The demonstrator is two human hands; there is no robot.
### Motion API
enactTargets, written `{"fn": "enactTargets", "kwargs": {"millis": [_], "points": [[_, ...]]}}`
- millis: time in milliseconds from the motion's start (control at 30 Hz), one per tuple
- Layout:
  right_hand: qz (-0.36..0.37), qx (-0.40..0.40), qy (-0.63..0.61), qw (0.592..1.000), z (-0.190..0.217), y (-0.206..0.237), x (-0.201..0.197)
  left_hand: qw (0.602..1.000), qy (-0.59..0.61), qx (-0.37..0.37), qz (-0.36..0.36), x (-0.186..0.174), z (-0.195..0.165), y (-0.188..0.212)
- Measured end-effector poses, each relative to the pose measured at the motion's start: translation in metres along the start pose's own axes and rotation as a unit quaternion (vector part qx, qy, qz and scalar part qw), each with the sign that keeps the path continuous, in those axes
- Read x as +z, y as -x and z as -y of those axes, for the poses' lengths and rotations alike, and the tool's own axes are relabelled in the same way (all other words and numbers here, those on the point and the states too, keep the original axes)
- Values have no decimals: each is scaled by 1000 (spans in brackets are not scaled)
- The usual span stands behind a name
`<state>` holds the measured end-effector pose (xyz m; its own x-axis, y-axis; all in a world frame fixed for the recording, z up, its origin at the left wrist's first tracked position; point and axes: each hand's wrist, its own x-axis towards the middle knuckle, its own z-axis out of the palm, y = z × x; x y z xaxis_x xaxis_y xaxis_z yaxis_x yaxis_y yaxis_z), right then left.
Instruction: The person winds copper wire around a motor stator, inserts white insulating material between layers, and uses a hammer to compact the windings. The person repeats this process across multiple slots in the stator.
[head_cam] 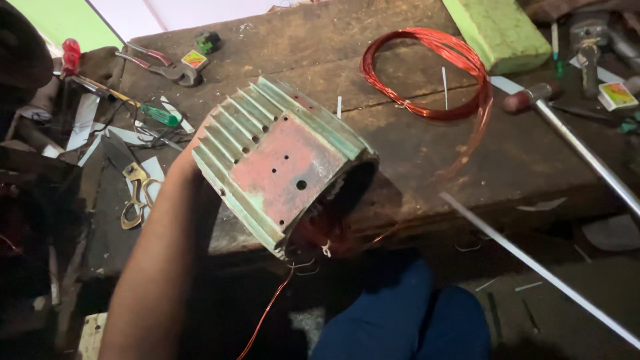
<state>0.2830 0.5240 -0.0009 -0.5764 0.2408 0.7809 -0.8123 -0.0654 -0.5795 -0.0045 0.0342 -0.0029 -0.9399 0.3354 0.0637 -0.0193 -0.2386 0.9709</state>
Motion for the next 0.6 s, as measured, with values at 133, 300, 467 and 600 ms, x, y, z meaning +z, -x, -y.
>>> {"fn": "enactTargets", "kwargs": {"millis": [133, 300, 467, 600], "points": [[-28, -22, 50, 998, -8, -16, 3, 984, -168, 20, -48, -5, -8, 1], [-11, -37, 213, 976, -60, -39, 61, 971, -228, 15, -64, -18, 0, 3], [260, -120, 352, 891, -34, -45, 114, 980, -194, 45, -6, -25, 10, 1], [506, -30, 334, 795, -37, -64, 147, 967, -254, 33, 4, -16, -2, 1]]}}
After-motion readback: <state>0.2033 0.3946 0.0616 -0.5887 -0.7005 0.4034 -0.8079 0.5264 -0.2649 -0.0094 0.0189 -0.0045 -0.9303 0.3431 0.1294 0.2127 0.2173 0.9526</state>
